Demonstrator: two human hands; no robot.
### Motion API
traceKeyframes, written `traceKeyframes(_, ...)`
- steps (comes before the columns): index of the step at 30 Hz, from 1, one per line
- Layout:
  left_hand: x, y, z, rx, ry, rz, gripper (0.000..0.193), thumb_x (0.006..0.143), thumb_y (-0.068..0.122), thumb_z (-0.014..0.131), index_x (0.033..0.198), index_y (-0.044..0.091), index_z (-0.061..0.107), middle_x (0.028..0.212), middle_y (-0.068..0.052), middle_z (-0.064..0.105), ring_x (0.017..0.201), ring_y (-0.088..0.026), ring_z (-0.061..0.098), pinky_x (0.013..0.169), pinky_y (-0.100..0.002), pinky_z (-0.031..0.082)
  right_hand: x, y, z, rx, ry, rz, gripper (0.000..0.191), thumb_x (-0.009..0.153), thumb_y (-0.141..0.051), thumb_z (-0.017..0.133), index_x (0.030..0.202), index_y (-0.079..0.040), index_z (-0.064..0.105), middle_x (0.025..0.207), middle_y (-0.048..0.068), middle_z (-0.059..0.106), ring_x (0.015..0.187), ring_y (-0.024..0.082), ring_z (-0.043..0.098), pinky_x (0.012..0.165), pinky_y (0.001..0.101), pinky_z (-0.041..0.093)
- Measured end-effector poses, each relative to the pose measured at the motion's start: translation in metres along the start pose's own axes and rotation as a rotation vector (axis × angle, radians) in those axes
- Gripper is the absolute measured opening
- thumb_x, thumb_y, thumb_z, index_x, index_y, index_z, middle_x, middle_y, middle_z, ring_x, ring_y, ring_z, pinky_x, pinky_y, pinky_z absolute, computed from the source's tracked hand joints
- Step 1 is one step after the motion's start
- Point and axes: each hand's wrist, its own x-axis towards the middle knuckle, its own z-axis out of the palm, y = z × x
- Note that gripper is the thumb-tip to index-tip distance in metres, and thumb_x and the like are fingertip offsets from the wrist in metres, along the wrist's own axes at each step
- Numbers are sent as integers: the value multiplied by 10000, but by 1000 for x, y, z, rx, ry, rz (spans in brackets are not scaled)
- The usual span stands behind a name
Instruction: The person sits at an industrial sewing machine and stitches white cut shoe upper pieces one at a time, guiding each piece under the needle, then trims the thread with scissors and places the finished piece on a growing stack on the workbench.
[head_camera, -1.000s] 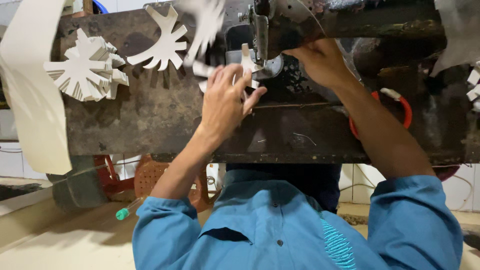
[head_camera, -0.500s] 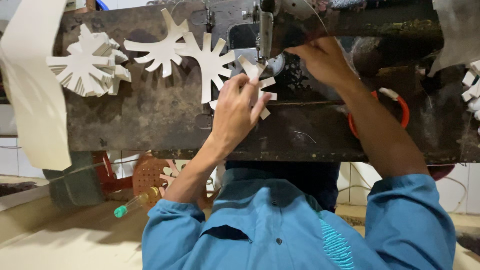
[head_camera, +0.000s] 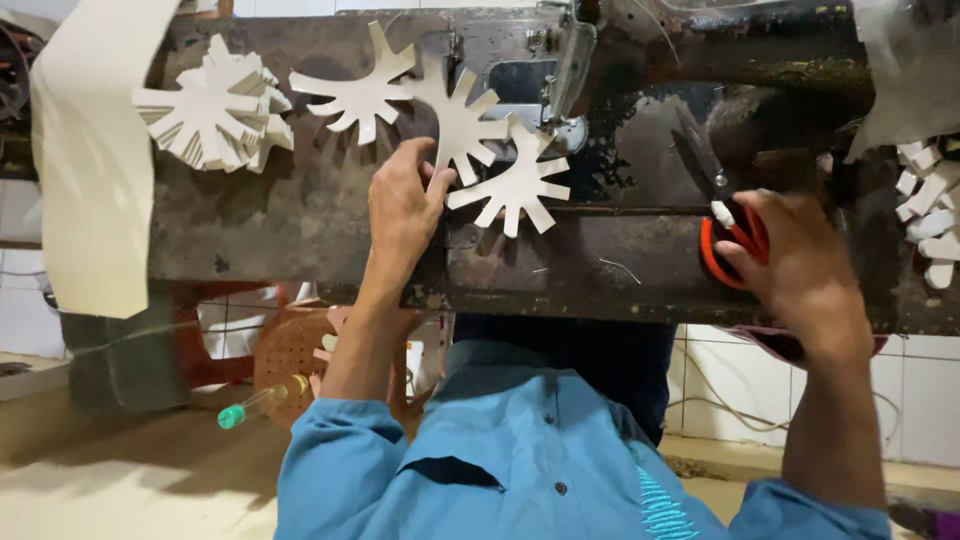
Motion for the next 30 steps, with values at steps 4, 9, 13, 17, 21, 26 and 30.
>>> traceKeyframes(4, -6, 2, -12, -383, 57, -130, 262, 1014, 242, 730, 1072, -14, 740, 840, -23, 738, 735, -78, 629, 692, -268, 525, -22, -5, 19, 332, 97, 126, 583, 916, -244, 753, 1431, -70, 544, 1112, 106, 656, 927, 227, 648, 795, 377, 541)
traceKeyframes(9, -14, -5, -31, -639, 114, -192, 254, 1006, 226, 742, 947, -14, 684, 830, 5, 689, 758, -44, 609, 685, -221, 498, -30, -65, 51, 838, -284, 286, 523, 875, -349, 805, 1281, -65, 636, 777, 31, 581, 649, 137, 538, 577, 283, 456)
traceKeyframes(13, -21, -9, -35, -704, 104, -218, 239, 965, 225, 752, 926, 1, 679, 822, -1, 711, 750, -44, 648, 689, -211, 527, -34, -141, 83, 1667, -733, 38, 698, 996, -586, 565, 1339, 22, 552, 868, 2, 539, 654, 77, 540, 544, 241, 475)
traceKeyframes(17, -27, -10, -32, -715, 87, -237, 260, 981, 226, 756, 914, -14, 685, 802, -11, 711, 729, -55, 640, 676, -217, 509, -20, -188, 114, 1725, -701, 35, 779, 979, -695, 398, 1272, 14, 528, 916, 17, 586, 623, 90, 595, 519, 258, 521)
traceKeyframes(21, -28, -6, -34, -736, 107, -199, 239, 962, 221, 752, 957, -10, 689, 837, -11, 729, 744, -50, 655, 676, -212, 529, -13, -202, 128, 1686, -515, 51, 825, 981, -727, 435, 1288, 28, 558, 869, 13, 540, 550, 52, 489, 467, 204, 422)
traceKeyframes(26, -18, -5, -69, -628, 168, -185, 222, 969, 215, 721, 1032, 2, 741, 845, -14, 767, 732, -52, 704, 659, -211, 572, -21, -179, 114, 1710, -504, 220, 761, 966, -681, 537, 1241, 29, 524, 810, 23, 501, 512, 70, 460, 405, 216, 404)
traceKeyframes(30, 8, -10, -102, -544, 204, -161, 247, 990, 233, 736, 1050, -7, 737, 825, -41, 768, 712, -77, 697, 655, -230, 550, -26, -160, 104, 1667, -371, 190, 829, 918, -728, 523, 1263, 25, 539, 829, 12, 517, 497, 52, 459, 371, 210, 409)
